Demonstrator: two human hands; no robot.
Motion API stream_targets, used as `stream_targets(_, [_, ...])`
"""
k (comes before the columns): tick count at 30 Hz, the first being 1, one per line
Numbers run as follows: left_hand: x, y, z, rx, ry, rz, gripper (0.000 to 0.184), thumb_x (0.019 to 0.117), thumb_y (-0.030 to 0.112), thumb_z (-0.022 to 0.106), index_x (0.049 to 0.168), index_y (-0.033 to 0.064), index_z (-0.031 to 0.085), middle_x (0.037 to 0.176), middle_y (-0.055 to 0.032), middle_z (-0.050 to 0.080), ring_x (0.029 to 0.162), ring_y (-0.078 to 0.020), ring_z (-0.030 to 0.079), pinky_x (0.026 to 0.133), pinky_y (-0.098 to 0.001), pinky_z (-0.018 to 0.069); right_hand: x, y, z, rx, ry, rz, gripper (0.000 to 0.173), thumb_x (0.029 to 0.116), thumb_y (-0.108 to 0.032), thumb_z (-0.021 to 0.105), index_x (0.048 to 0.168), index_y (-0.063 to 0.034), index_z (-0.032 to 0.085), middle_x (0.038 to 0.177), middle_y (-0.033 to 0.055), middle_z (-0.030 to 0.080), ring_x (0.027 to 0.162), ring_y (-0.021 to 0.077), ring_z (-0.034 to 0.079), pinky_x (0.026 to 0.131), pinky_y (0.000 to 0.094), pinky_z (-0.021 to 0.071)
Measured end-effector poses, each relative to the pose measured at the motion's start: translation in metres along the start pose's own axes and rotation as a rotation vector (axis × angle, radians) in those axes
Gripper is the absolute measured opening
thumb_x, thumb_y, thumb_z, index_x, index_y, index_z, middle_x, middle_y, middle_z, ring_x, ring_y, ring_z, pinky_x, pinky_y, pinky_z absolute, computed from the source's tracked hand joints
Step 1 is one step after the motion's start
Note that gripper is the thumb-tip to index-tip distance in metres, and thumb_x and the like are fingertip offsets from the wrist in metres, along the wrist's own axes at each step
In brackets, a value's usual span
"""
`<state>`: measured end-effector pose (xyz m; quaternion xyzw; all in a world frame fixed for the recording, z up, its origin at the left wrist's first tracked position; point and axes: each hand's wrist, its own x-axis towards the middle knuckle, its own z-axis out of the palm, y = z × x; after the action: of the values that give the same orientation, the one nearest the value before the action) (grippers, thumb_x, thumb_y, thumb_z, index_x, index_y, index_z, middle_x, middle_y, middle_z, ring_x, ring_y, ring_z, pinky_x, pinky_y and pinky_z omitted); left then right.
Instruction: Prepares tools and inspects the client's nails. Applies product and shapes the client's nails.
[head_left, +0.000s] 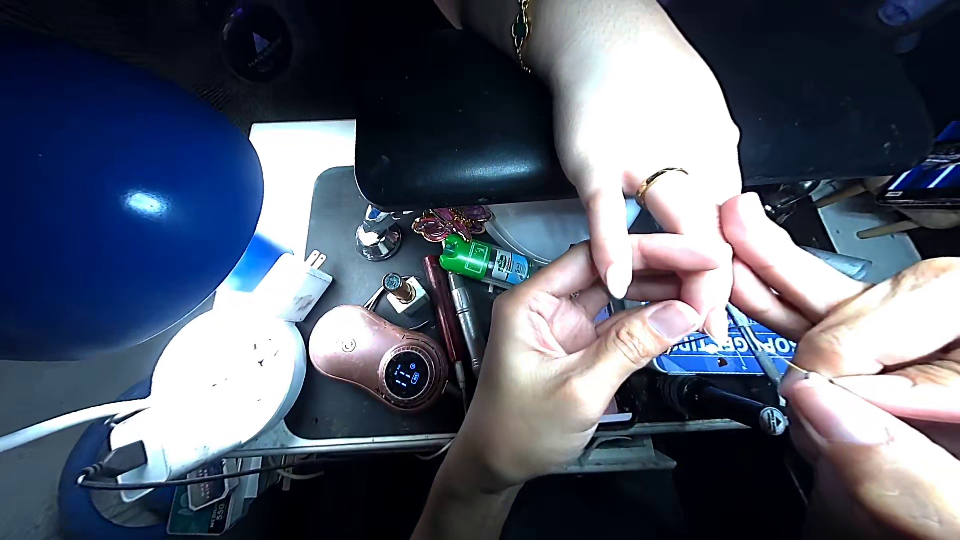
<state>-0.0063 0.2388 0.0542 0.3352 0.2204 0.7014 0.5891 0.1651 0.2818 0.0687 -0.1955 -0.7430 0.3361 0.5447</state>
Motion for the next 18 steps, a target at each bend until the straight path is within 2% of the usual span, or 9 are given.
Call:
stream_targets(8, [0.0003, -0.0009, 0.0003, -0.011, -0.003, -0.003, 0.028, 0.0929, -0.015, 0.059, 0.117, -0.0023, 0.062, 0.109, -0.0105, 0.071, 0.099, -0.0125, 0.07, 0.09, -0.0294, 0.0587, 0.0006, -0.0006, 0.0016, 0.012, 0.014, 0.006, 0.024, 0.0878, -0.016, 0.077, 0.076, -0.0129, 0.057, 0.084, -0.0009, 0.069, 0.097, 0.0229, 0.075, 0.1, 0.0469, 0.0618])
stream_targets(11, [-0.0009, -0.001, -0.0004, -0.012, -0.006, -0.008, 0.028, 0.0934, -0.014, 0.059, 0.118, -0.0021, 0.062, 0.108, -0.0104, 0.071, 0.1, -0.0126, 0.07, 0.091, -0.0293, 0.0583, -0.0004, -0.0004, 0.0027, 0.017, 0.028, 0.004, 0.023, 0.0872, -0.015, 0.077, 0.076, -0.0125, 0.057, 0.084, 0.0007, 0.071, 0.099, 0.0264, 0.075, 0.099, 0.0486, 0.0625])
stream_targets(14, [-0.0003, -0.001, -0.0014, -0.015, -0.011, 0.005, 0.027, 0.0935, -0.013, 0.06, 0.118, -0.0021, 0.062, 0.11, -0.0111, 0.071, 0.1, -0.0129, 0.07, 0.091, -0.0294, 0.0583, 0.0013, -0.0009, 0.0035, 0.029, 0.021, 0.012, 0.023, 0.0873, -0.015, 0.077, 0.077, -0.0121, 0.057, 0.086, 0.0011, 0.072, 0.099, 0.0259, 0.075, 0.1, 0.0475, 0.0623])
stream_targets(16, [-0.0005, -0.0017, -0.0021, -0.001, -0.015, 0.015, 0.026, 0.0938, -0.012, 0.061, 0.118, -0.003, 0.062, 0.11, -0.0117, 0.07, 0.099, -0.0127, 0.07, 0.089, -0.0281, 0.0582, 0.0021, -0.0028, 0.0047, 0.019, 0.036, 0.023, 0.024, 0.0872, -0.015, 0.077, 0.075, -0.0125, 0.056, 0.083, 0.0009, 0.071, 0.096, 0.0248, 0.076, 0.098, 0.0456, 0.0633])
stream_targets(18, [-0.0013, -0.0016, -0.0023, -0.021, -0.015, 0.001, 0.027, 0.0937, -0.012, 0.061, 0.119, -0.0016, 0.062, 0.111, -0.0108, 0.071, 0.101, -0.0133, 0.07, 0.093, -0.03, 0.0577, 0.0019, -0.0041, 0.0059, 0.005, 0.053, 0.032, 0.025, 0.0873, -0.017, 0.078, 0.074, -0.0129, 0.056, 0.081, 0.0007, 0.072, 0.093, 0.0238, 0.076, 0.096, 0.0447, 0.0642])
